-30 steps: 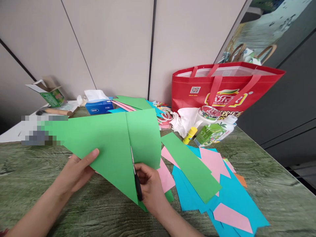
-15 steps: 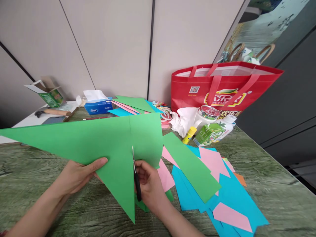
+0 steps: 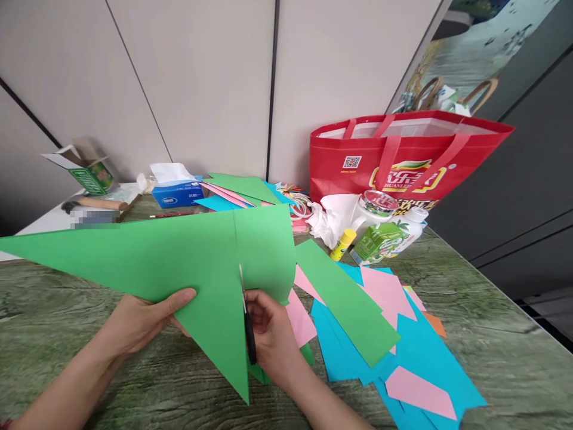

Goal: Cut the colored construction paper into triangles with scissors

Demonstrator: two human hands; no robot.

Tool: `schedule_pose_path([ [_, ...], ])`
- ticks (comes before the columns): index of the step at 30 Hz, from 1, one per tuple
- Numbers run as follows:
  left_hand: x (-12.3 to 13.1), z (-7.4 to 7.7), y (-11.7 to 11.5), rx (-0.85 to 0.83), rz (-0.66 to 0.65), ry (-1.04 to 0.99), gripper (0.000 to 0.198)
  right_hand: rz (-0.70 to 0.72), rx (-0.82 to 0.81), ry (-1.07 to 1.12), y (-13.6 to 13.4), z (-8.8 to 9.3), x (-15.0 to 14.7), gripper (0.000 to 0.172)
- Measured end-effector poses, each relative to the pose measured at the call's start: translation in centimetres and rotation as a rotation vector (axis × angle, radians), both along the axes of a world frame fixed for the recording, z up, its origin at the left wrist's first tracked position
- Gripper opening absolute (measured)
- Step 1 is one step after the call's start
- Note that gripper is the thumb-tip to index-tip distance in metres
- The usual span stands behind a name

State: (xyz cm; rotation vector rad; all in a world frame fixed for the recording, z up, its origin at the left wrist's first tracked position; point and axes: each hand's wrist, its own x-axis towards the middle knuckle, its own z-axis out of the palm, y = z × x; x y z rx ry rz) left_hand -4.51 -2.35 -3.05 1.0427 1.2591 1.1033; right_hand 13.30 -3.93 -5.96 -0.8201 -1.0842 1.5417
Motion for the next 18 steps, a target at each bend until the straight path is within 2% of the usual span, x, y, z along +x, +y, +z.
schedule_pose_path([
  [18,0.8,1.0,-0.2,-0.063,0.044,-0.023,0.037,-0.011,-0.039,-0.105,-0.2,-0.4,0.1,0.022],
])
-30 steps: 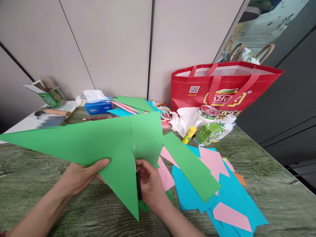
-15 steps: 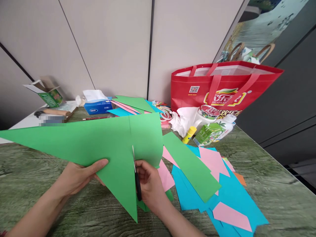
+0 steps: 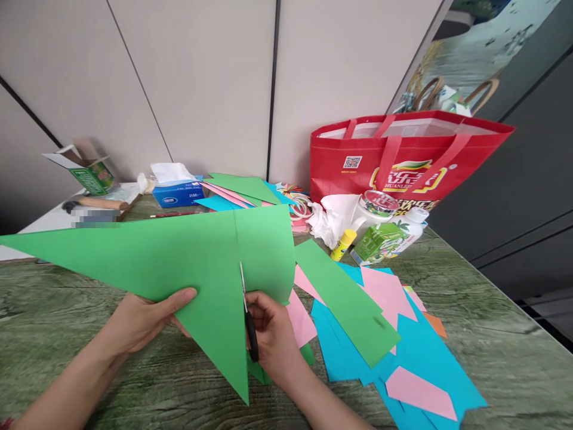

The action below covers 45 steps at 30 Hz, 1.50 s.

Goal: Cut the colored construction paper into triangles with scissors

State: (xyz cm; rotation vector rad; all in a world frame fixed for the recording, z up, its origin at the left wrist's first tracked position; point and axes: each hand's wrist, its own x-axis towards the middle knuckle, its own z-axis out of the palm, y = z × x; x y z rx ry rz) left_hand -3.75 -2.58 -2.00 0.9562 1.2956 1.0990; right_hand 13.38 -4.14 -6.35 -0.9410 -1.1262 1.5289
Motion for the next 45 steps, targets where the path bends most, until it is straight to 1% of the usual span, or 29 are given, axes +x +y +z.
schedule_pose_path([
  [3,0.02,0.04,-0.02,0.006,0.000,-0.007,0.038,-0.005,-0.013,0.001,0.01,0.05,0.04,0.021],
  [9,0.07,0.26,-0.01,0.002,-0.016,-0.059,0.032,-0.026,-0.012,0.004,0.02,0.17,0.06,0.021],
  [15,0.15,0.25,0.06,-0.002,-0.020,-0.062,0.037,-0.029,-0.014,-0.004,0.01,0.12,-0.07,0.019],
  [18,0.23,0.14,0.01,-0.008,-0.014,-0.066,0.038,-0.014,-0.004,0.026,0.07,-0.04,-0.09,0.021],
  [25,0.43,0.14,-0.29,-0.066,-0.093,-0.080,0.034,-0.041,0.031,0.040,0.29,0.41,0.10,0.028],
  [29,0.38,0.20,-0.28,-0.092,-0.133,-0.087,0.038,-0.052,0.038,0.050,0.27,0.64,0.04,0.028],
  [35,0.76,0.44,-0.57,-0.062,-0.073,-0.079,0.037,-0.056,0.018,0.073,0.22,0.63,0.00,0.027],
  [39,0.59,0.45,-0.46,-0.080,-0.120,-0.075,0.034,-0.061,0.012,0.054,0.22,0.58,0.06,0.026],
  [45,0.27,0.34,-0.31,-0.102,-0.148,-0.076,0.034,-0.058,0.005,0.054,0.27,0.22,0.15,0.027],
])
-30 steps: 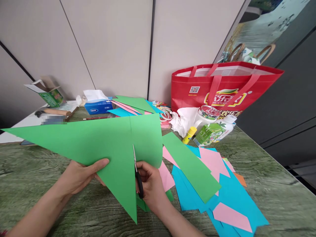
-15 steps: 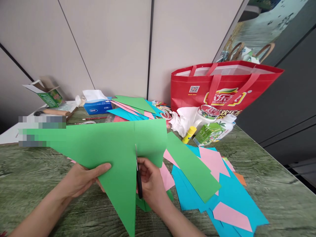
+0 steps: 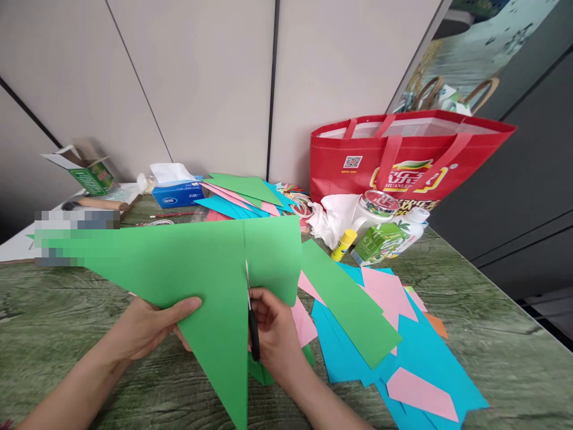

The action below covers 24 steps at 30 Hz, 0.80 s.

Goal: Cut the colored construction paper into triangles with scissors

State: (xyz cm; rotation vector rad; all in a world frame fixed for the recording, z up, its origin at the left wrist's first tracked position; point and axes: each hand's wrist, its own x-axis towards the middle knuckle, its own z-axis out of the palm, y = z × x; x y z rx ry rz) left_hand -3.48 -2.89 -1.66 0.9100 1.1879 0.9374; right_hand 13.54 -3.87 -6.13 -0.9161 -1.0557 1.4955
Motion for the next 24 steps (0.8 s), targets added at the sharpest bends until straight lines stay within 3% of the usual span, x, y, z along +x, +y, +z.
schedule_pose_path([
  [9,0.7,0.4,-0.4,0.035,0.072,-0.039,0.027,-0.004,-0.013,0.006,-0.1,-0.2,0.0,0.022],
  [22,-0.6,-0.9,0.2,0.028,-0.071,-0.034,0.031,-0.043,0.005,-0.031,-0.1,-0.3,-0.1,0.015],
  [24,-0.7,-1.0,0.2,0.048,-0.043,-0.036,0.033,-0.055,0.025,-0.036,-0.1,-0.2,-0.1,0.014],
])
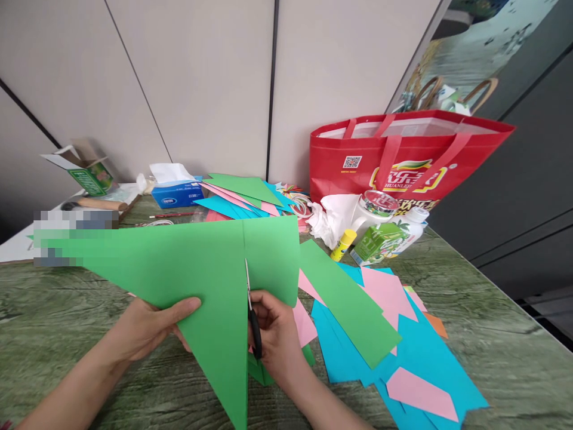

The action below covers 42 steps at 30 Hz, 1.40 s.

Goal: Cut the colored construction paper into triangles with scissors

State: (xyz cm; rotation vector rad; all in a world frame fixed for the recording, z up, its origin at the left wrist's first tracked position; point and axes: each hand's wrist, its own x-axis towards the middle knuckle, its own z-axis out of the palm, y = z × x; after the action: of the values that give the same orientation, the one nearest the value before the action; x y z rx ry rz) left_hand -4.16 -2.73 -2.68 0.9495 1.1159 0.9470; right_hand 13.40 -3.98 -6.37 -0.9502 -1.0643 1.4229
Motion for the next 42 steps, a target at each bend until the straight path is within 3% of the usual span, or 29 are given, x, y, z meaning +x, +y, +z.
schedule_pose_path([
  [4,0.0,0.2,0.2,0.113,0.112,-0.090,0.047,-0.069,0.052,-0.067,-0.2,-0.2,0.2,0.017],
  [9,-0.3,0.4,0.5,0.138,0.202,-0.156,0.062,-0.185,0.137,-0.246,-0.5,-0.7,0.8,0.019],
  [15,-0.8,0.1,0.6,0.113,0.169,-0.117,0.045,-0.087,0.083,-0.145,-0.3,-0.2,0.4,0.016],
  [22,-0.8,-0.2,0.7,0.046,0.159,-0.078,0.033,0.001,0.018,0.015,0.3,-0.3,0.3,0.029],
  [29,-0.5,-0.6,0.6,0.026,0.051,-0.066,0.028,-0.010,0.082,0.033,0.5,0.0,0.6,0.027],
  [42,-0.3,0.0,0.3,0.001,0.071,-0.060,0.031,-0.034,0.065,-0.001,0.4,0.0,0.6,0.025],
])
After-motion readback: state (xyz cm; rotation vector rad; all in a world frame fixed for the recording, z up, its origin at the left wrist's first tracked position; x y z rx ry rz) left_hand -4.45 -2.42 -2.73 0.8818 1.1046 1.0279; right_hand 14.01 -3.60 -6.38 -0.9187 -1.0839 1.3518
